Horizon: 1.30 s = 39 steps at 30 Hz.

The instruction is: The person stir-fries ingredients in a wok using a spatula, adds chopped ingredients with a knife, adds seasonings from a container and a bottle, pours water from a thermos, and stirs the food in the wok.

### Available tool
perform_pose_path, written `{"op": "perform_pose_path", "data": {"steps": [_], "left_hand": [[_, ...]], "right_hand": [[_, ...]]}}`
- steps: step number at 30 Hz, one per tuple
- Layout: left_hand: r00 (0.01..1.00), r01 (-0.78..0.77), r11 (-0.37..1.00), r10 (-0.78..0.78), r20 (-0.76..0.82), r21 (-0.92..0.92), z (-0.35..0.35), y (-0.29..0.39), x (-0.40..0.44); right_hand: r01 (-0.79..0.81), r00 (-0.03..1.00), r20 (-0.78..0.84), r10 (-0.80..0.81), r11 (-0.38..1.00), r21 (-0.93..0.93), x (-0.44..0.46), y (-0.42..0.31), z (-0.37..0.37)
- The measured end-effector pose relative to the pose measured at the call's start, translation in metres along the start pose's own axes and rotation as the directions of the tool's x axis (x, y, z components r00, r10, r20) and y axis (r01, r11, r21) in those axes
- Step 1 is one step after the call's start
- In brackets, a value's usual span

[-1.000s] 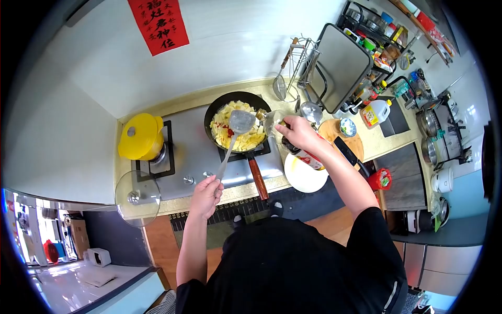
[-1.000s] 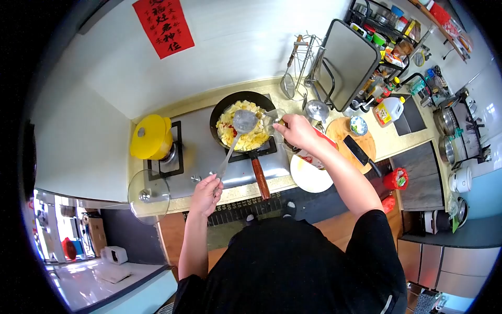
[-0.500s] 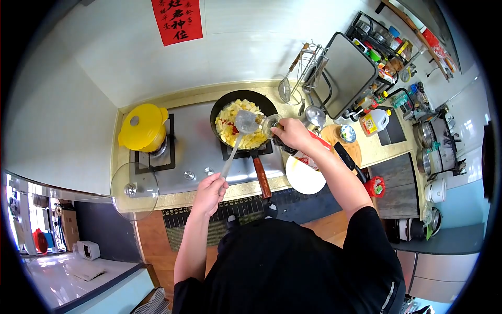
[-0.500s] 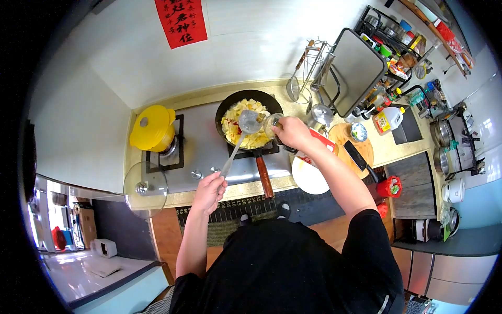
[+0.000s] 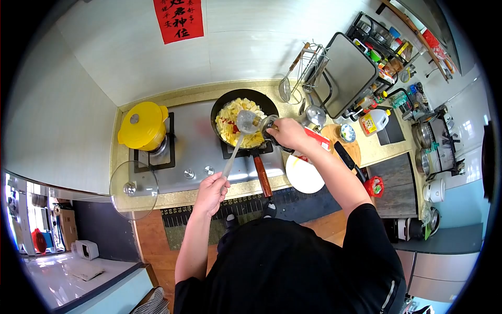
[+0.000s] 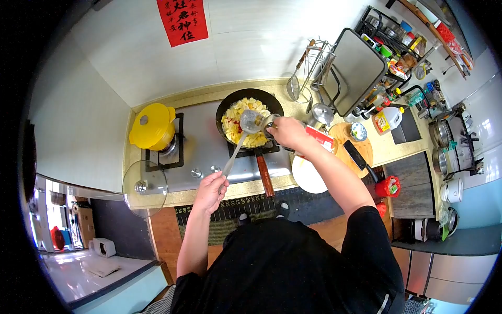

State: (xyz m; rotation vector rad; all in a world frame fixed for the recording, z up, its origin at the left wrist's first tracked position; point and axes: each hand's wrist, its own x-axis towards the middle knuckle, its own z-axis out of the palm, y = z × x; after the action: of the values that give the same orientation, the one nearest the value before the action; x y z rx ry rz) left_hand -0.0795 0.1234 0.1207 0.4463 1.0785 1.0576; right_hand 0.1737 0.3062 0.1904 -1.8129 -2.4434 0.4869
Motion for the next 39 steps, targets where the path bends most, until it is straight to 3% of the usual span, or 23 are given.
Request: {"op": "perform_pose_path", "data": {"steps": [25, 39], "left_hand": [[1.000, 0.005, 1.000, -0.005, 0.001, 0.001, -0.004, -0.001, 0.001], [1.000, 0.019, 1.000, -0.019, -0.019, 0.003, -0.007, -0.001, 0.006]], "right_hand": [[0.008, 0.999, 0.044, -0.004, 0.996, -0.092, 0.008, -0.015, 0.000], [-0.011, 0.999, 0.038, 0.013, 0.999, -0.047, 0.010, -0.014, 0.005]]}}
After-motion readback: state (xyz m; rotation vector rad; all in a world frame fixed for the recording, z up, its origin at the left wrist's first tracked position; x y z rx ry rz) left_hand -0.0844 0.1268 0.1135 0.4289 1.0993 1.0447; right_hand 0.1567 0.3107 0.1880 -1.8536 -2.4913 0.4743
